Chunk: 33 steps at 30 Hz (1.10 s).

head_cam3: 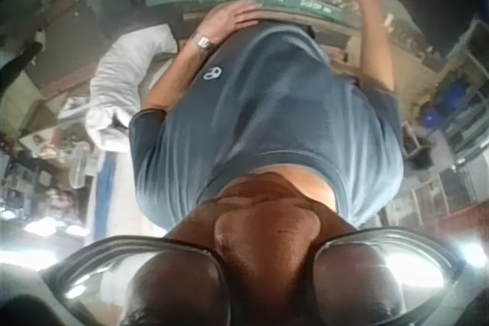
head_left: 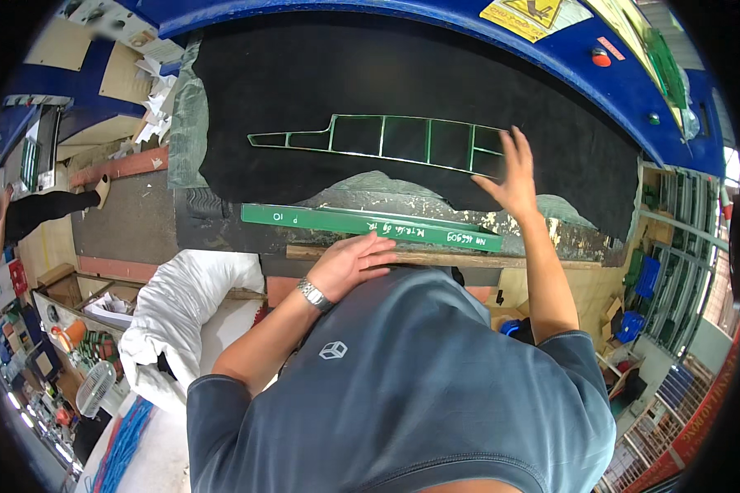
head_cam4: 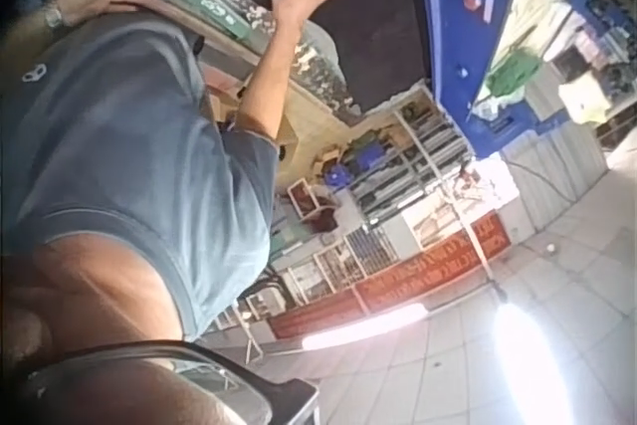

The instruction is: Using a hydraulic clicker press and metal dies to cut shoe components from a large sheet of black fabric.

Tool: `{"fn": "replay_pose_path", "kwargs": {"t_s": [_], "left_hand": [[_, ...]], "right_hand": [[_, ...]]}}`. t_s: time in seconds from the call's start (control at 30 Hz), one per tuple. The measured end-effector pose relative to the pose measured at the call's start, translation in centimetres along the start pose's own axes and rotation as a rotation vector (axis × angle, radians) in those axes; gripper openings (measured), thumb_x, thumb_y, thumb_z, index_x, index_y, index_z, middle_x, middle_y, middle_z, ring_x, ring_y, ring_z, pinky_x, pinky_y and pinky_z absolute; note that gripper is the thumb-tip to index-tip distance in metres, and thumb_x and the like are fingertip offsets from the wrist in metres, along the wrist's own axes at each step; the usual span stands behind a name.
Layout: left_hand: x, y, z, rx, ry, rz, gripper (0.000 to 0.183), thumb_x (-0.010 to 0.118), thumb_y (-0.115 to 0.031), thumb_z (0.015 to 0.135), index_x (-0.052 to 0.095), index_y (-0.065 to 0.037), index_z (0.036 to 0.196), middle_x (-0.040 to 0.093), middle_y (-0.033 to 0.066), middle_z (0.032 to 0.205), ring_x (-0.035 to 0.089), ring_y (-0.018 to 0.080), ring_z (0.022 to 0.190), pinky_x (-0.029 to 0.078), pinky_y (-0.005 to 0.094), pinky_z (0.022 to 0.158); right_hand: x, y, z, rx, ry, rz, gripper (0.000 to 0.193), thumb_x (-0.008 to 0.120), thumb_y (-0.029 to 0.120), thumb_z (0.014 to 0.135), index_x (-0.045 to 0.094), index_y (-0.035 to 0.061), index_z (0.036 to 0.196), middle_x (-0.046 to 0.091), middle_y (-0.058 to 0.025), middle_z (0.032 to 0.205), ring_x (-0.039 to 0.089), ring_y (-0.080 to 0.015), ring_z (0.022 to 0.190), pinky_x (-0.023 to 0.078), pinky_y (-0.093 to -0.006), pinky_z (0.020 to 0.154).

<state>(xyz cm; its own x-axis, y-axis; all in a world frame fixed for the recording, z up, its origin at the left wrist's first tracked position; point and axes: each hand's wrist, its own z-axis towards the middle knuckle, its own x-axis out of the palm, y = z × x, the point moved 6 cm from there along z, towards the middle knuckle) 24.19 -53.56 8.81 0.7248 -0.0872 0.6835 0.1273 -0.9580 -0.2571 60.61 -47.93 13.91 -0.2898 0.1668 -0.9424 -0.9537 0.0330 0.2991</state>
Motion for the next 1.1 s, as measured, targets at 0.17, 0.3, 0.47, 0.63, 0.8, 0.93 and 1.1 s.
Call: {"fn": "replay_pose_path", "kwargs": {"t_s": [0.17,0.3,0.47,0.63,0.8,0.93,1.1], "left_hand": [[-2.9,-7.0,-3.6,-0.011,-0.071,0.658,0.048,0.071,-0.038,0.104,0.064,-0.004,0.137,0.069,0.0145,0.138,0.068,0.0216,0.121,0.057,0.0388,0.097],[-6.9,-19.6,-6.1,0.630,-0.681,1.405,0.048,0.088,-0.023,0.087,0.069,-0.007,0.128,0.072,0.0121,0.122,0.069,0.0220,0.109,0.056,0.0373,0.088],[-11.6,-24.2,-4.3,1.022,-0.788,1.671,0.056,0.092,-0.024,0.078,0.072,-0.010,0.129,0.068,0.0097,0.108,0.065,0.0290,0.098,0.055,0.0405,0.086],[-12.1,-24.2,-3.6,1.026,-0.888,1.618,0.040,0.090,-0.022,0.080,0.078,-0.013,0.117,0.069,0.0050,0.100,0.065,0.0246,0.089,0.055,0.0385,0.083],[-15.1,-24.3,-4.3,1.043,-0.910,1.412,0.039,0.090,-0.014,0.081,0.077,-0.013,0.118,0.066,0.0037,0.087,0.065,0.0179,0.078,0.053,0.0330,0.070],[-15.7,-24.5,-4.8,1.051,-0.847,1.408,0.039,0.088,-0.011,0.084,0.076,-0.011,0.121,0.066,0.0022,0.085,0.062,0.0128,0.071,0.049,0.0286,0.064],[-15.2,-24.2,-5.1,1.003,-0.887,1.425,0.040,0.087,-0.010,0.085,0.076,-0.009,0.123,0.065,0.0018,0.085,0.057,0.0108,0.067,0.048,0.0273,0.062]], "right_hand": [[1.6,-6.7,-4.4,0.140,-0.011,0.022,0.081,0.089,0.032,0.082,0.056,0.0036,0.151,0.044,-0.0185,0.165,0.033,-0.0387,0.157,0.029,-0.0485,0.128],[2.6,-7.5,-5.4,0.076,-0.077,0.016,0.060,0.085,0.036,0.087,0.071,0.0053,0.137,0.040,-0.0185,0.168,0.031,-0.0409,0.158,0.020,-0.0558,0.129],[3.1,-7.0,-4.6,0.056,-0.048,0.028,0.055,0.082,0.037,0.091,0.072,0.0087,0.138,0.038,-0.0182,0.169,0.028,-0.0408,0.159,0.018,-0.0573,0.129],[3.0,-6.2,-4.3,0.072,-0.003,0.029,0.052,0.080,0.035,0.092,0.072,0.0108,0.137,0.041,-0.0133,0.169,0.029,-0.0390,0.159,0.016,-0.0628,0.127],[3.8,-3.7,-4.2,0.076,-0.009,0.022,0.052,0.082,0.035,0.092,0.072,0.0105,0.137,0.042,-0.0096,0.168,0.030,-0.0354,0.159,0.014,-0.0664,0.126],[4.2,-3.3,-4.4,0.051,-0.010,0.033,0.053,0.081,0.035,0.092,0.072,0.0108,0.138,0.042,-0.0105,0.168,0.030,-0.0349,0.159,0.013,-0.0637,0.127],[4.0,-3.2,-4.5,0.060,0.012,0.043,0.052,0.080,0.036,0.092,0.072,0.0145,0.139,0.042,-0.0111,0.168,0.029,-0.0358,0.159,0.011,-0.0633,0.128]]}}
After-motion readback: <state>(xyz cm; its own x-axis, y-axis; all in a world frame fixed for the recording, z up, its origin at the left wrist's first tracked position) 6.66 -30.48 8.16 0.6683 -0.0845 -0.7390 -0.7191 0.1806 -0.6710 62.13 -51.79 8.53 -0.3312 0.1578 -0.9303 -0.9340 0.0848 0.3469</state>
